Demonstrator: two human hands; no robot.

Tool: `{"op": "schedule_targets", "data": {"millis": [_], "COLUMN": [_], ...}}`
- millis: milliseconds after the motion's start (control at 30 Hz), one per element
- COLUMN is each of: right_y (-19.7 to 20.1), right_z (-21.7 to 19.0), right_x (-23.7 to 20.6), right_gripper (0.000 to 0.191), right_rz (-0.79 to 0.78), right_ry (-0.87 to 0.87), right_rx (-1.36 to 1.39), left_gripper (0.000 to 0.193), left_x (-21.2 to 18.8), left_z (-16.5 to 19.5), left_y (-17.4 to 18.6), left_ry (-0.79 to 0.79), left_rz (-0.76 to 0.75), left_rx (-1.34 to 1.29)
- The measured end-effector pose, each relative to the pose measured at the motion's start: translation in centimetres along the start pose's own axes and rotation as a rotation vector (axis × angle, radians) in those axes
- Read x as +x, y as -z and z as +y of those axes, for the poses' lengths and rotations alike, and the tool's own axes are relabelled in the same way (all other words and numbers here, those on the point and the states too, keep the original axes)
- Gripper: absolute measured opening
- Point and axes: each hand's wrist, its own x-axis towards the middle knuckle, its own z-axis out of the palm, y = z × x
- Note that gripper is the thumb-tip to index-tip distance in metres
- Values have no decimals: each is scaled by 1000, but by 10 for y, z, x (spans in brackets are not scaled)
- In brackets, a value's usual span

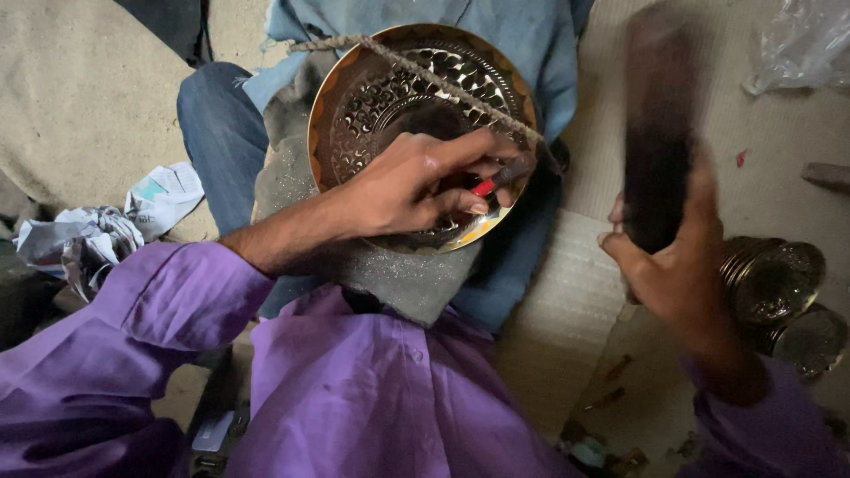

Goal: The person sits cross-legged on the floor with an ornate brass plate resting on a cloth pad on their lap. They hold a red-handled chisel against the plate's embossed surface and strike it with a wooden mallet, repositioning the chisel repeatedly to work the decorative pattern.

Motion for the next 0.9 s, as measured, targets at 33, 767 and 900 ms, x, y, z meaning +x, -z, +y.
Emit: {"op": "schedule_targets", "data": {"millis": [33, 767, 900], "right_y": [-1, -8, -8], "right_z": [2, -8, -11], "right_x": [0, 11, 12], "right_gripper": [92, 99, 101], "right_rz": [5, 75, 75], "right_ry": [68, 281, 46], "right_rx": [-126, -313, 241], "left_gripper": [54, 51, 55], "left_x": [0, 0, 1], "left_z": [0, -6, -4], "left_y": [0, 1, 0], "left_ry": [-2, -12, -15], "left_rz": [3, -30, -19], "left_rx": [-3, 71, 80]}}
